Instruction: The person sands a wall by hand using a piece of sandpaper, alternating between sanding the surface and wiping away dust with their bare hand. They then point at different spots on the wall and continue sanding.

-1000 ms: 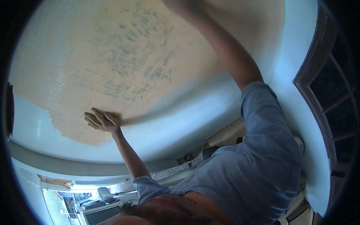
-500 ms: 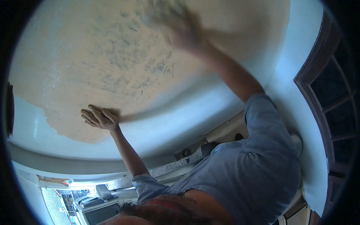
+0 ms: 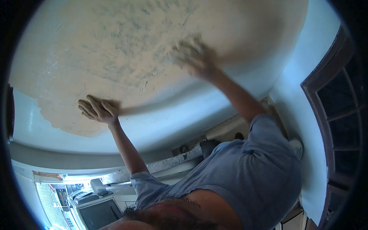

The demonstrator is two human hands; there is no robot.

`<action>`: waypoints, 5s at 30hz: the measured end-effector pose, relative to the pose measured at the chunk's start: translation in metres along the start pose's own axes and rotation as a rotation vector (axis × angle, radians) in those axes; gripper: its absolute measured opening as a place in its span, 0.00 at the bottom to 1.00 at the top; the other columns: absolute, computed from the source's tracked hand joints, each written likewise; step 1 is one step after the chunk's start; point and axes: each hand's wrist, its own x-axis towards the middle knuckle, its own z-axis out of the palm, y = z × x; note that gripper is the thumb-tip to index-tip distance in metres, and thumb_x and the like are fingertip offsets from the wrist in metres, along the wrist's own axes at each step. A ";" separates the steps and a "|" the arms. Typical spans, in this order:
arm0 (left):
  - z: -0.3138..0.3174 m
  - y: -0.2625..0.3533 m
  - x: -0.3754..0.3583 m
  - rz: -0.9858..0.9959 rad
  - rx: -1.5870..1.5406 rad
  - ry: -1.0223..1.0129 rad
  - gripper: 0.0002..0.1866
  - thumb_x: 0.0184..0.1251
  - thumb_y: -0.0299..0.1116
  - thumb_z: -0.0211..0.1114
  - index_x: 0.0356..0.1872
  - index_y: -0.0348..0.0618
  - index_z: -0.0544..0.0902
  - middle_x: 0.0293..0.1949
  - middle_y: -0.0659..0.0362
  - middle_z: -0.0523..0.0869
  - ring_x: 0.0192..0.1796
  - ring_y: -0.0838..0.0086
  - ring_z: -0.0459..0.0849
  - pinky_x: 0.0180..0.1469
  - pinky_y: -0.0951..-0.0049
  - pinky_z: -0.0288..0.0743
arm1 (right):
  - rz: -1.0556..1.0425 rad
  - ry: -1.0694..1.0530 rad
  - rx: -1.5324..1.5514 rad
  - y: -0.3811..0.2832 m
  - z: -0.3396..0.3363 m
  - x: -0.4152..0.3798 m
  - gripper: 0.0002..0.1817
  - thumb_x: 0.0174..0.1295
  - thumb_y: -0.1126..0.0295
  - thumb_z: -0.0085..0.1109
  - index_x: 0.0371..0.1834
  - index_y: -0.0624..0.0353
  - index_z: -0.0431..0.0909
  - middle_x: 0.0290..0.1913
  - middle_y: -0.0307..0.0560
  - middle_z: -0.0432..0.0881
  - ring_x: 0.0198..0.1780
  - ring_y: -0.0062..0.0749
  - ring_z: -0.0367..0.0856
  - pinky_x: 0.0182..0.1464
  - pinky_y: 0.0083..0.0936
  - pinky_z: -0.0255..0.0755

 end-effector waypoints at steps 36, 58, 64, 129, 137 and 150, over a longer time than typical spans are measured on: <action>0.001 -0.002 -0.003 -0.050 -0.021 0.012 0.27 0.70 0.45 0.47 0.63 0.41 0.77 0.69 0.41 0.67 0.75 0.49 0.57 0.75 0.49 0.38 | -0.187 -0.081 0.025 -0.085 0.051 0.075 0.13 0.63 0.71 0.56 0.49 0.46 0.84 0.58 0.29 0.82 0.65 0.26 0.73 0.73 0.44 0.54; -0.010 0.043 -0.038 -0.310 -0.325 -0.016 0.26 0.70 0.44 0.52 0.66 0.46 0.74 0.72 0.47 0.66 0.77 0.51 0.52 0.76 0.49 0.37 | 0.434 -0.821 0.800 -0.151 -0.013 -0.022 0.17 0.64 0.75 0.57 0.57 0.54 0.80 0.59 0.46 0.80 0.58 0.36 0.80 0.60 0.35 0.74; -0.057 0.144 -0.071 -0.486 -1.232 -0.514 0.29 0.70 0.39 0.59 0.69 0.40 0.68 0.66 0.43 0.72 0.71 0.54 0.67 0.71 0.51 0.54 | 1.039 -0.677 1.240 -0.150 -0.035 0.004 0.14 0.67 0.77 0.55 0.55 0.66 0.79 0.50 0.48 0.82 0.55 0.33 0.81 0.56 0.28 0.76; -0.007 0.070 -0.004 -0.176 -0.059 0.031 0.21 0.52 0.16 0.52 0.48 0.32 0.85 0.50 0.43 0.85 0.56 0.49 0.82 0.61 0.57 0.76 | 1.278 -0.416 0.940 -0.031 -0.082 -0.080 0.17 0.73 0.70 0.50 0.56 0.73 0.76 0.46 0.59 0.85 0.46 0.38 0.86 0.52 0.31 0.80; -0.007 0.071 -0.002 -0.182 -0.048 0.028 0.20 0.53 0.17 0.54 0.48 0.31 0.84 0.49 0.43 0.85 0.56 0.51 0.82 0.61 0.57 0.77 | 1.322 -0.432 0.897 -0.019 -0.088 -0.084 0.16 0.72 0.71 0.50 0.55 0.72 0.77 0.45 0.59 0.85 0.46 0.38 0.86 0.52 0.31 0.81; -0.010 0.071 0.000 -0.167 -0.048 0.020 0.22 0.51 0.16 0.54 0.49 0.31 0.84 0.50 0.42 0.84 0.57 0.53 0.82 0.61 0.57 0.76 | 1.309 -0.426 0.945 -0.026 -0.084 -0.085 0.15 0.72 0.71 0.50 0.55 0.71 0.77 0.44 0.58 0.85 0.45 0.38 0.86 0.51 0.31 0.81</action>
